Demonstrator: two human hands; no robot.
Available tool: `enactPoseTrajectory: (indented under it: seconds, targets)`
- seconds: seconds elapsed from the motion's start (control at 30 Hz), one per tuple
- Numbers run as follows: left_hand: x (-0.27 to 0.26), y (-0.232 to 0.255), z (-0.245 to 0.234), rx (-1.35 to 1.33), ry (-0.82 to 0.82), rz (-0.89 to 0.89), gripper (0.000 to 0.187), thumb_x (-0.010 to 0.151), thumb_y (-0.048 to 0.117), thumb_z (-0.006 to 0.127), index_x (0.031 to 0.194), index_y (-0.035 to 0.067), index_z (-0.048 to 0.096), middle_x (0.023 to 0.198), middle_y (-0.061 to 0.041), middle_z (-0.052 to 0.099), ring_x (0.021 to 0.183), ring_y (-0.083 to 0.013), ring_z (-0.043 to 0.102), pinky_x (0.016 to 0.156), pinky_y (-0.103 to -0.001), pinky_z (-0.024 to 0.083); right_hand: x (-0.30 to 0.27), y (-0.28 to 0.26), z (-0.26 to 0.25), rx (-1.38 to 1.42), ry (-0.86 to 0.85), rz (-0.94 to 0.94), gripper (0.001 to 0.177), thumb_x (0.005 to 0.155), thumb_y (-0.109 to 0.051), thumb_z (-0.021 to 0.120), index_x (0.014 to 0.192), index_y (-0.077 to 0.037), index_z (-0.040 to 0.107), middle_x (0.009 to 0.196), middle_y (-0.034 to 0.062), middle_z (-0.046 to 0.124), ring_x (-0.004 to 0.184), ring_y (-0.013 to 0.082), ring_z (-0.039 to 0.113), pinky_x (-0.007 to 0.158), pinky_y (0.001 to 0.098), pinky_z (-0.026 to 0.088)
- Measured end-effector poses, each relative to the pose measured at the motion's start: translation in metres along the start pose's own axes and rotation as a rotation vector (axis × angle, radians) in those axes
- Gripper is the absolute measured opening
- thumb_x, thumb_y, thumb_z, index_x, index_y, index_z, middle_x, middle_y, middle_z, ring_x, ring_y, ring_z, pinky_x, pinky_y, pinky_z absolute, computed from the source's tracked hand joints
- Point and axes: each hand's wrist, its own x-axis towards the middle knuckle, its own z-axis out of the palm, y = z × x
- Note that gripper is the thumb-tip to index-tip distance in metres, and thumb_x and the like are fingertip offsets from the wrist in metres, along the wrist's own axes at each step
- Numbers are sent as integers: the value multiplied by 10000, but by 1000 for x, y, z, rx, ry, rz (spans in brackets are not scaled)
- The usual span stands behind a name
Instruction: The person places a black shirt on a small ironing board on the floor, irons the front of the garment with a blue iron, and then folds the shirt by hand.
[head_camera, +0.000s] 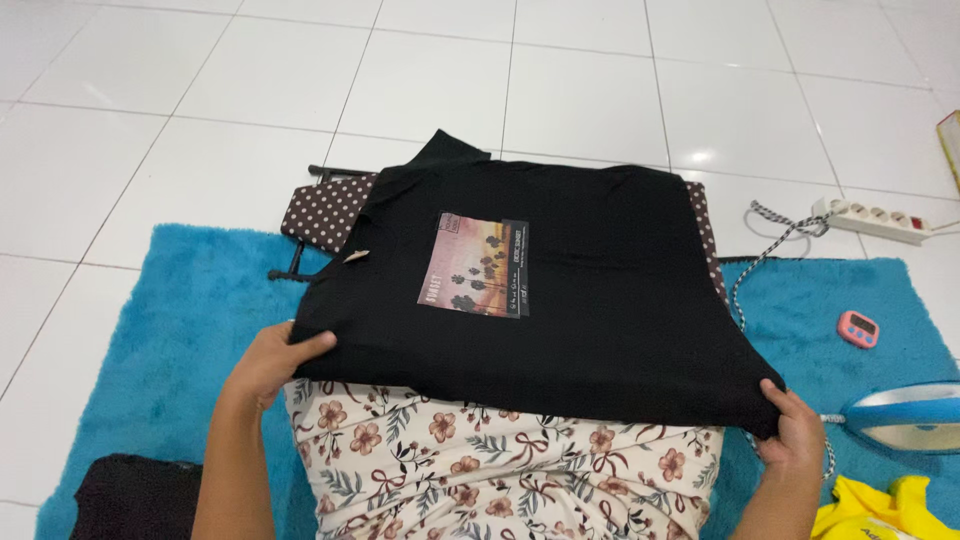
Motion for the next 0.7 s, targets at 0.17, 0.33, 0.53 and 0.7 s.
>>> enactPoseTrajectory:
  seconds: [0.17, 0.33, 0.53, 0.7]
  targets:
    - [-11, -3, 2, 319, -149, 1, 653, 639, 168, 912, 1211, -56, 692, 1140, -178, 781, 1041, -272, 719, 935, -391, 528, -9, 5, -6, -720, 309, 23, 275, 973, -205, 799, 1045, 52, 733, 1017, 171, 691, 839, 291, 620, 697, 419, 482]
    - [-26, 7, 4, 679, -194, 28, 497, 648, 195, 908, 1052, -46, 747, 1015, -207, 820, 948, -295, 742, 874, -427, 581, -37, -16, 58, -1332, 364, -554, 380, 877, -160, 879, 1162, 31, 716, 1058, 174, 697, 890, 256, 643, 757, 369, 504]
    - [-21, 59, 31, 559, -86, 491, 324, 886, 240, 728, 1126, 28, 680, 981, -152, 750, 887, -279, 693, 809, -419, 534, -109, -7, 247, -938, -549, -131, 191, 921, -168, 674, 1046, -51, 759, 996, 90, 778, 944, 183, 746, 879, 344, 608]
    - [-9, 121, 76, 570, 131, 743, 338, 999, 235, 699, 1078, -65, 567, 900, -205, 622, 805, -312, 572, 735, -420, 490, -171, 63, 350, -868, -1272, 221, 377, 931, -304, 621, 1241, -105, 698, 1264, 72, 704, 1162, 180, 666, 1017, 387, 538]
